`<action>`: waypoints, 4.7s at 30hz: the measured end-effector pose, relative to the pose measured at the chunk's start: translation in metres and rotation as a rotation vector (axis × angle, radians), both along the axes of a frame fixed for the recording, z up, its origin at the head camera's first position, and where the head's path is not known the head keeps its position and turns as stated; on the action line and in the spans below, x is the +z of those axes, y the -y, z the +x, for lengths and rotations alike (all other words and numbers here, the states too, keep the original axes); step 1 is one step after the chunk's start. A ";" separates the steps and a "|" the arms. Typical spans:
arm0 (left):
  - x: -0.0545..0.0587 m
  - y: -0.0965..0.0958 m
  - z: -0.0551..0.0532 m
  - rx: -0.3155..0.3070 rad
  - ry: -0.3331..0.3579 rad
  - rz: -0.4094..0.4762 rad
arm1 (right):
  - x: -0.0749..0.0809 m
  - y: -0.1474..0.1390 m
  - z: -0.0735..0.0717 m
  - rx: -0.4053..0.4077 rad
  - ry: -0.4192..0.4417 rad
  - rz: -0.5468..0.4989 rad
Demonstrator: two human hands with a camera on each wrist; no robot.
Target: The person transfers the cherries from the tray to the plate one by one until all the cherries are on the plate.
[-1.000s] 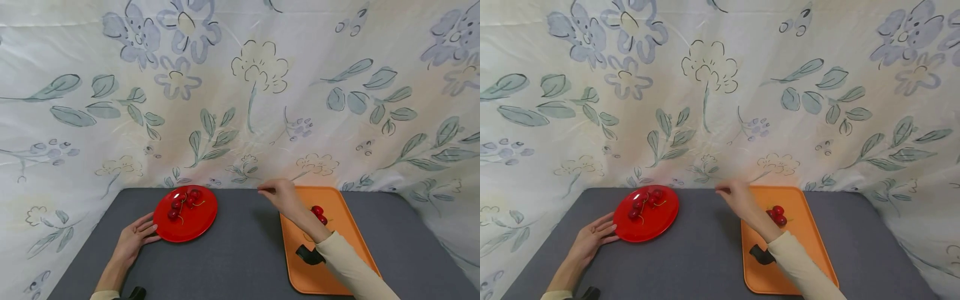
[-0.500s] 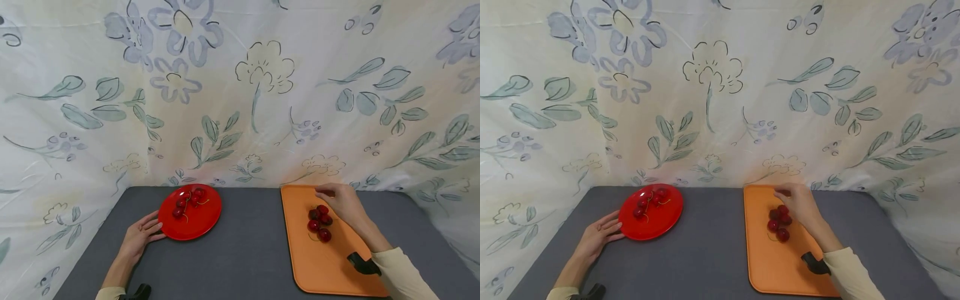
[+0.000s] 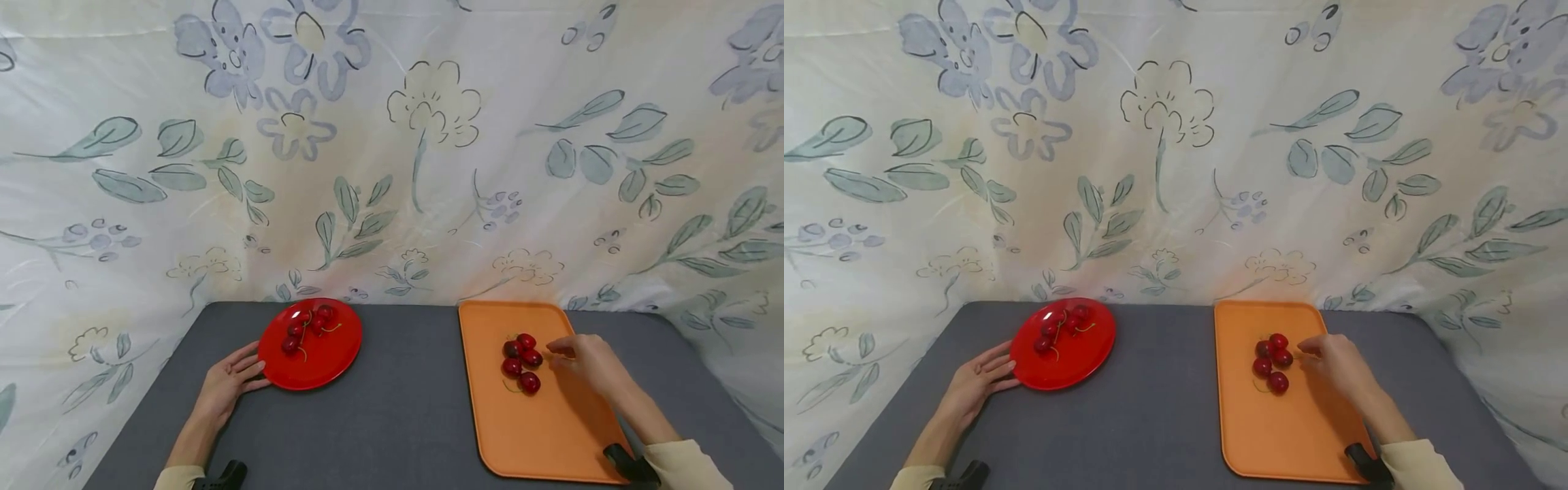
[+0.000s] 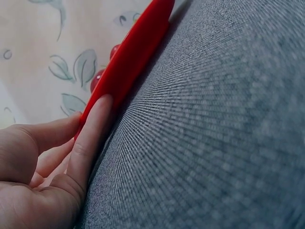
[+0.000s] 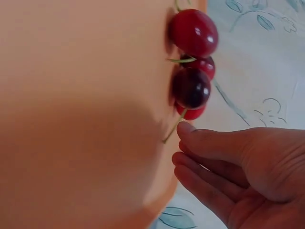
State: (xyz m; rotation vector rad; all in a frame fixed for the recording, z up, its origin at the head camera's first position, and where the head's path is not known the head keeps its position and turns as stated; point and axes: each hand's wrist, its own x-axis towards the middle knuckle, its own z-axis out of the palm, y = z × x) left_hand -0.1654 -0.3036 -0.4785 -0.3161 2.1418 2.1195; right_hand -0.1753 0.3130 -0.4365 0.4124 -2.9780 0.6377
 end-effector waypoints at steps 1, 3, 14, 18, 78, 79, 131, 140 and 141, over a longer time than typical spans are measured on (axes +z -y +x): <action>0.000 0.000 0.000 0.002 0.002 0.000 | -0.002 0.000 -0.001 0.004 0.008 -0.001; 0.000 0.000 0.000 0.006 0.008 0.003 | -0.006 0.001 -0.002 0.003 0.015 0.002; 0.001 0.000 0.000 0.006 0.013 -0.002 | -0.016 0.008 -0.005 -0.004 -0.058 0.075; 0.002 0.000 0.001 0.006 0.015 0.003 | -0.015 0.009 -0.004 -0.031 -0.072 0.077; 0.007 0.001 0.002 -0.009 0.046 -0.011 | 0.027 0.082 -0.024 -0.036 0.642 -1.201; 0.007 0.001 0.002 -0.008 0.046 -0.011 | 0.027 0.085 -0.025 -0.024 0.644 -1.207; 0.011 0.003 0.000 -0.020 0.051 -0.009 | 0.002 0.314 -0.041 0.065 0.778 -1.225; 0.013 0.002 -0.002 -0.030 0.032 -0.009 | -0.006 0.341 -0.048 0.011 0.774 -1.176; 0.013 0.002 -0.002 -0.028 0.033 -0.004 | -0.007 0.344 -0.048 0.005 0.776 -1.157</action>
